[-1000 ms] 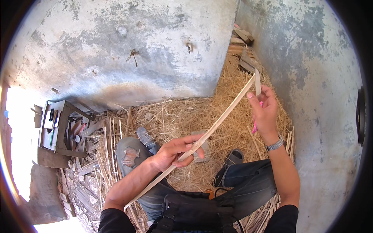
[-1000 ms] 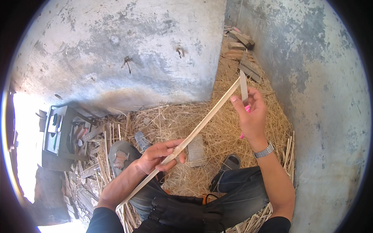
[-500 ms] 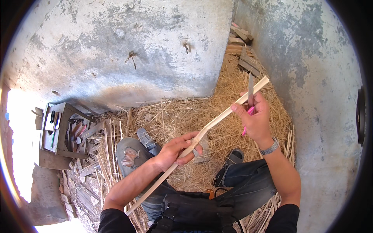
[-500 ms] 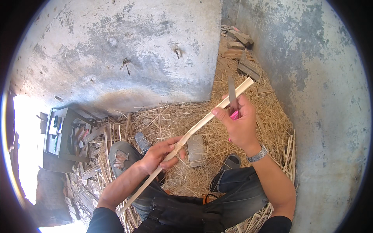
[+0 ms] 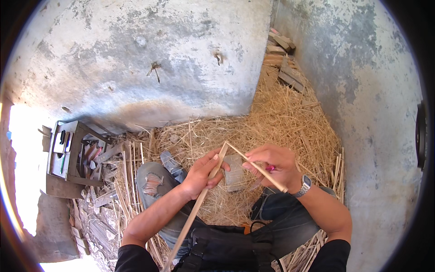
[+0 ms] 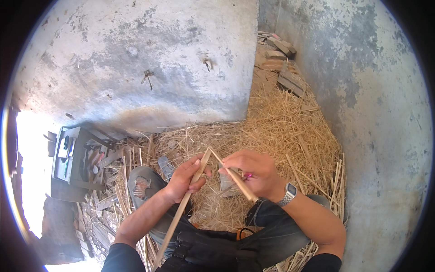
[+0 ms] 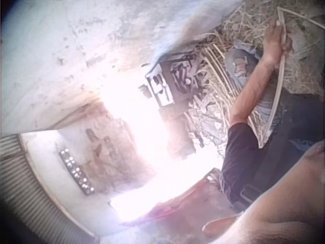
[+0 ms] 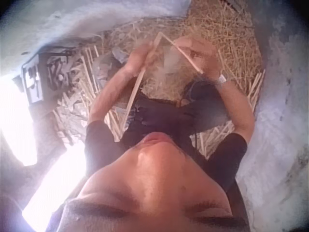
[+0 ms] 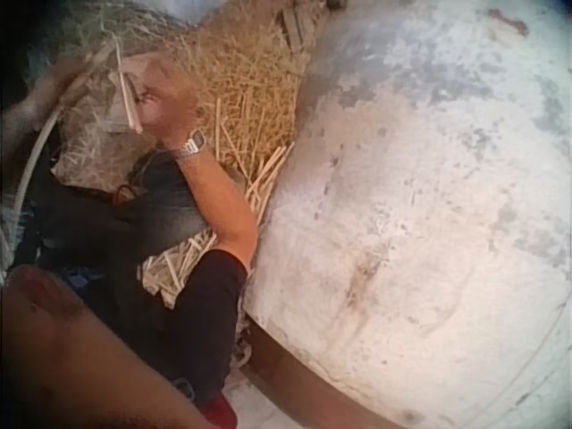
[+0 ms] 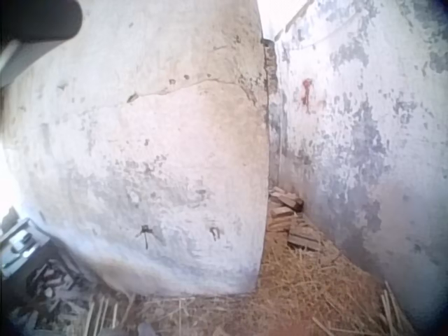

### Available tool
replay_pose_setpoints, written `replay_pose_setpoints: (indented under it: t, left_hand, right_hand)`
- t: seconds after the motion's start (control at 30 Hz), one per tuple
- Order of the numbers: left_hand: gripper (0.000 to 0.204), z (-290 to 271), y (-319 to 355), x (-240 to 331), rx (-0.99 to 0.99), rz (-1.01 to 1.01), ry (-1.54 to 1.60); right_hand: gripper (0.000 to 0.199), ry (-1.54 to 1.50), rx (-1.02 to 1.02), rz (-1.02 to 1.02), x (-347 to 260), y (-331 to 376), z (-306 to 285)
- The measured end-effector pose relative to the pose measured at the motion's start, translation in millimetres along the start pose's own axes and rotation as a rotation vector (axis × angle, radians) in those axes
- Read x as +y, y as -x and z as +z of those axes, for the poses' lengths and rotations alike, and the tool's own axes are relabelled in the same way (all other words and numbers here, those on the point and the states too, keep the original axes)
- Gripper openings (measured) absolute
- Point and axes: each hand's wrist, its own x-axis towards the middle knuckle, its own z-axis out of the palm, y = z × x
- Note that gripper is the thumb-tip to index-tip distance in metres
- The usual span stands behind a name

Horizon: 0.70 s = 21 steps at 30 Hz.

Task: The person whittles a long strip of wood using a small knife, shaving off thin layers from one end.

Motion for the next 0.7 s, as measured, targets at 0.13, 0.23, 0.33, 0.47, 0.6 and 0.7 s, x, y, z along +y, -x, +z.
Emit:
replay_pose_setpoints:
  t: [0.13,0.23,0.33,0.47,0.6,0.7]
  left_hand:
    - [0.045,-5.4,0.5,-6.1,-0.095,0.016,-0.173]
    - [0.045,0.3,8.3,-5.4,-0.246,-0.039,-0.191]
    - [0.046,6.4,12.7,-6.7,-0.343,-0.050,-0.158]
    - [0.048,3.0,18.6,0.1,-0.417,0.002,-0.006]
    - [0.051,-0.8,19.3,7.0,-0.421,0.018,0.131]
    - [0.051,-3.8,14.5,8.7,-0.325,0.085,0.118]
  right_hand:
    - [0.011,-0.171,0.231,0.243,14.6,5.4,2.8]
    - [0.011,-0.403,0.375,0.596,17.1,-9.1,-15.1]
    - [0.015,-0.699,0.362,0.852,23.0,-11.1,-20.7]
    - [0.016,-0.966,0.172,1.199,46.8,13.1,-5.4]
    - [0.019,-0.835,0.022,1.304,39.2,23.0,25.4]
    - [0.023,-0.478,0.023,1.073,35.6,7.9,20.9]
